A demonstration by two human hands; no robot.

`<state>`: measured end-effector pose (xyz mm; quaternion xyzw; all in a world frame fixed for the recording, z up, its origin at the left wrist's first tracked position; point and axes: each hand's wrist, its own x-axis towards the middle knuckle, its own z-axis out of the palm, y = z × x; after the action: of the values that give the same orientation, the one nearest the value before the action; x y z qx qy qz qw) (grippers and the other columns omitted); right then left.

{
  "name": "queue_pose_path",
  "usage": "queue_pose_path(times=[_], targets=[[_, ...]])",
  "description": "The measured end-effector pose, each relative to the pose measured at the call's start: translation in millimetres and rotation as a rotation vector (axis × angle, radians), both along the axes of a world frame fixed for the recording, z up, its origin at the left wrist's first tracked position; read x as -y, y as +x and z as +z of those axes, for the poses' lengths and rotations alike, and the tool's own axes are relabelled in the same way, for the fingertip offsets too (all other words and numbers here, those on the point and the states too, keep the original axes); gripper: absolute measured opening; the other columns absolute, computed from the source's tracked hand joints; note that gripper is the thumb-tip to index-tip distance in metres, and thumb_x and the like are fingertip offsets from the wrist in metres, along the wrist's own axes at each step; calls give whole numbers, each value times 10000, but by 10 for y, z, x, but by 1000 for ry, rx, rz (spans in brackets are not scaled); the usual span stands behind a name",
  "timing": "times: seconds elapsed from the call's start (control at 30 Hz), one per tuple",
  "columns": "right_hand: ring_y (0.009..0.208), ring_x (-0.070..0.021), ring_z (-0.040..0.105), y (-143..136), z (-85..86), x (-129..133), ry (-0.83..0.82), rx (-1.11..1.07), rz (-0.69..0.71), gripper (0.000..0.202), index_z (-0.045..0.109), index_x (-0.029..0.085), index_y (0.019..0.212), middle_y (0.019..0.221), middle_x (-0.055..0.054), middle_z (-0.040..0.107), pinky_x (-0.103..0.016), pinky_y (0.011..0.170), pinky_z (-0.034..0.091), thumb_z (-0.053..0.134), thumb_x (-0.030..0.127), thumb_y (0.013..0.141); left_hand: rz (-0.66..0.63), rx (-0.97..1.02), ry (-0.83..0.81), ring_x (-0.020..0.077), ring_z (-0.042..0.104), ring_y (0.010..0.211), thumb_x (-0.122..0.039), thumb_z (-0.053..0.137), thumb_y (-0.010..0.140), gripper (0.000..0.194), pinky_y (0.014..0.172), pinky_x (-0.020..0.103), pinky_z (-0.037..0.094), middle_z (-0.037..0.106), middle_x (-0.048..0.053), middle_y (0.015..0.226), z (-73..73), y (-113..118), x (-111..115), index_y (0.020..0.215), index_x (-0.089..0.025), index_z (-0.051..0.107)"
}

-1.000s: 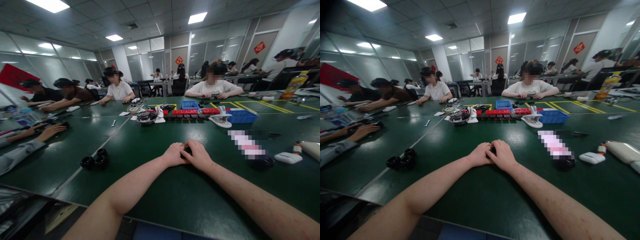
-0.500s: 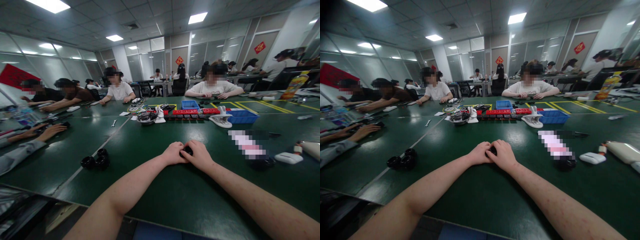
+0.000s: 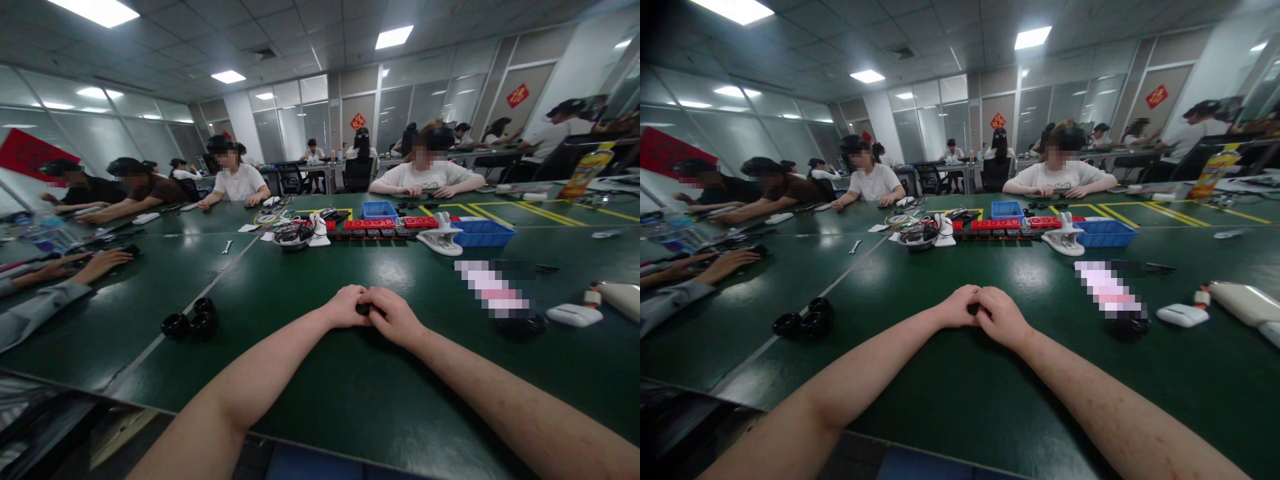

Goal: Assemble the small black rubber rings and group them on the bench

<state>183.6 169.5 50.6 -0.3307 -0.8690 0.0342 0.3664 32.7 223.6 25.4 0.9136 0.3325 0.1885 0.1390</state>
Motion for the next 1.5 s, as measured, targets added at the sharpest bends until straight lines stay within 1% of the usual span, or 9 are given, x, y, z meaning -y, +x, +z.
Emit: queue_pose_path(times=[0.23, 0.33, 0.5, 0.67, 0.87, 1.03, 1.17, 1.33, 1.5], targets=[[947, -241, 497, 38, 6, -58, 13, -11, -191, 234, 504, 162, 979, 991, -106, 570, -407, 849, 377, 468, 252, 766, 3, 33, 8, 243, 494, 953, -533, 641, 611, 540, 840, 380, 388, 550, 57, 1002, 51, 23, 61, 1007, -185, 522], [925, -255, 494, 44, -18, -95, -7, 18, -267, 259, 505, 148, 965, 973, -117, 563, -409, 823, 381, 500, 309, 763, 52, 36, 31, 245, 498, 943, -576, 652, 575, 604, 838, 386, 391, 544, 68, 998, 56, 32, 88, 1001, -175, 503], [793, -233, 498, 26, -64, -127, -52, 70, -342, 235, 512, 155, 835, 831, -88, 545, -375, 727, 402, 518, 378, 760, 105, -56, 95, 233, 506, 883, -545, 644, 605, 470, 832, 371, 397, 547, 60, 900, 51, 51, 113, 847, -160, 527], [750, -213, 491, 18, -80, -138, -80, 84, -369, 220, 498, 175, 795, 781, -62, 530, -351, 695, 401, 507, 392, 767, 107, -59, 93, 222, 508, 859, -475, 642, 632, 382, 827, 357, 403, 544, 54, 874, 67, 70, 121, 817, -160, 529], [764, -212, 501, 22, -31, -116, -89, 72, -319, 157, 514, 171, 801, 797, -66, 545, -353, 707, 401, 506, 323, 761, 95, -46, 60, 220, 505, 849, -454, 636, 635, 363, 788, 340, 423, 539, 47, 855, 73, 57, 102, 827, -161, 540], [793, -208, 521, 22, 22, -70, -72, 55, -195, 117, 538, 183, 793, 812, -61, 573, -360, 733, 410, 464, 174, 703, 55, -34, 28, 209, 508, 861, -421, 646, 634, 365, 781, 322, 429, 542, 39, 901, 57, 25, 53, 881, -168, 558], [788, -179, 552, 20, 33, -29, -44, 43, -55, 196, 534, 197, 768, 773, -28, 602, -402, 872, 379, 402, 103, 659, 17, -23, 21, 203, 505, 882, -400, 662, 625, 313, 799, 314, 422, 541, 34, 938, 28, 6, 20, 823, -172, 579], [737, -147, 577, -1, 22, 8, -17, 31, 47, 193, 517, 218, 684, 699, 12, 611, -424, 957, 337, 370, 95, 666, -29, -19, 29, 202, 499, 911, -375, 668, 633, 249, 828, 319, 400, 546, 24, 960, -14, 3, -8, 792, -192, 611], [758, -159, 573, -4, 22, 17, 11, 24, 32, 194, 531, 222, 719, 719, 3, 614, -431, 935, 349, 375, 112, 679, -31, -11, 31, 209, 504, 913, -381, 668, 633, 290, 822, 332, 398, 551, 28, 962, 0, 13, 12, 846, -195, 601]])
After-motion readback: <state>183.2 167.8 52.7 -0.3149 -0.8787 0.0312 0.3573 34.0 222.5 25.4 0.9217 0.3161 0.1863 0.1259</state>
